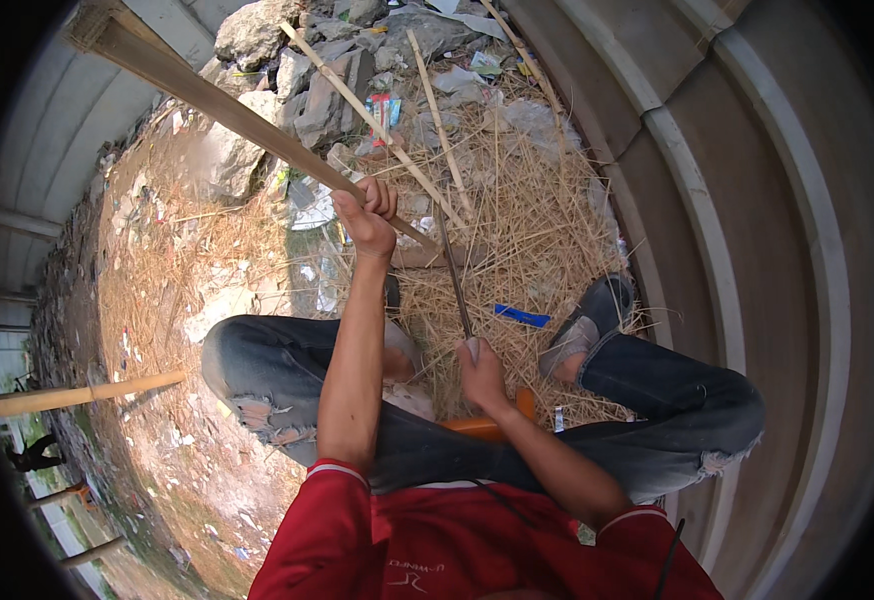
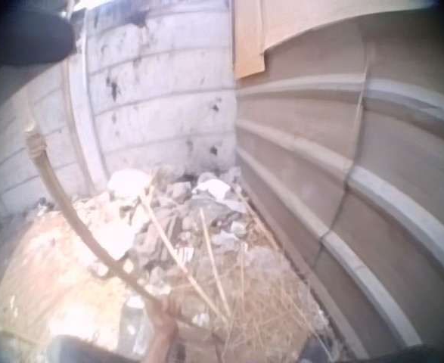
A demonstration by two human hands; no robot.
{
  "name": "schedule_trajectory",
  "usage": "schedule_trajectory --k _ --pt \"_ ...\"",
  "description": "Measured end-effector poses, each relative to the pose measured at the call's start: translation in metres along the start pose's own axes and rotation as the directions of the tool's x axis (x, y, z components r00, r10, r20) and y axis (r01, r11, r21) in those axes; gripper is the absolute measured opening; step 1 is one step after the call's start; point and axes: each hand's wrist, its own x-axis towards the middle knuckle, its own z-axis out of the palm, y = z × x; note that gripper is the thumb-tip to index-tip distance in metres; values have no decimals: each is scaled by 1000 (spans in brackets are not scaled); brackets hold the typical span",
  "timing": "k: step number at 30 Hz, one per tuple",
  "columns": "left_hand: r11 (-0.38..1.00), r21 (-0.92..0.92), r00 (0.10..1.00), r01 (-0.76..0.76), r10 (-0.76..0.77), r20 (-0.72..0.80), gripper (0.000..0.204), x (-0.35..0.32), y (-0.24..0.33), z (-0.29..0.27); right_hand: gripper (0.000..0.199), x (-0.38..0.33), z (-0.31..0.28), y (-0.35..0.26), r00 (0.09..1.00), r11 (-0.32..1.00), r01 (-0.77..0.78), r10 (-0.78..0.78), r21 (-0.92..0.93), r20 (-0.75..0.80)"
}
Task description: The person sits on the ground and uses a blue utility knife to shave the surface of a long bamboo stick. They hold the stick with their left hand and scrape along its length with the knife in their right hand, removing thin strips of bamboo.
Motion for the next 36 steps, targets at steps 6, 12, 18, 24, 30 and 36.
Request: schedule_trajectory --k 6,12,18,24,30,36 --pt "999 -9 998 -43 43 -55 70 -7 2 -7 27 10 -1 -31 995 997 73 -75 -37 -67" --pt "996 -24 996 -83 83 9 66 -5 4 3 32 -5 1 -1 999 998 -42 42 -39 -16" --pt "994 -95 998 -61 61 1 68 1 11 -4 25 12 -8 -21 967 966 -251 247 67 59" --pt "996 -87 992 0 11 126 70 0 2 -5 22 21 -16 -79 981 943 191 -177 273 -74" --pt "996 -82 993 -33 42 106 71 5 -2 5 25 2 8 -17 998 983 -32 42 183 -53" --pt "998 -57 999 -12 15 52 69 3 -3 -8 29 35 -11 -32 932 873 -356 357 333 60"
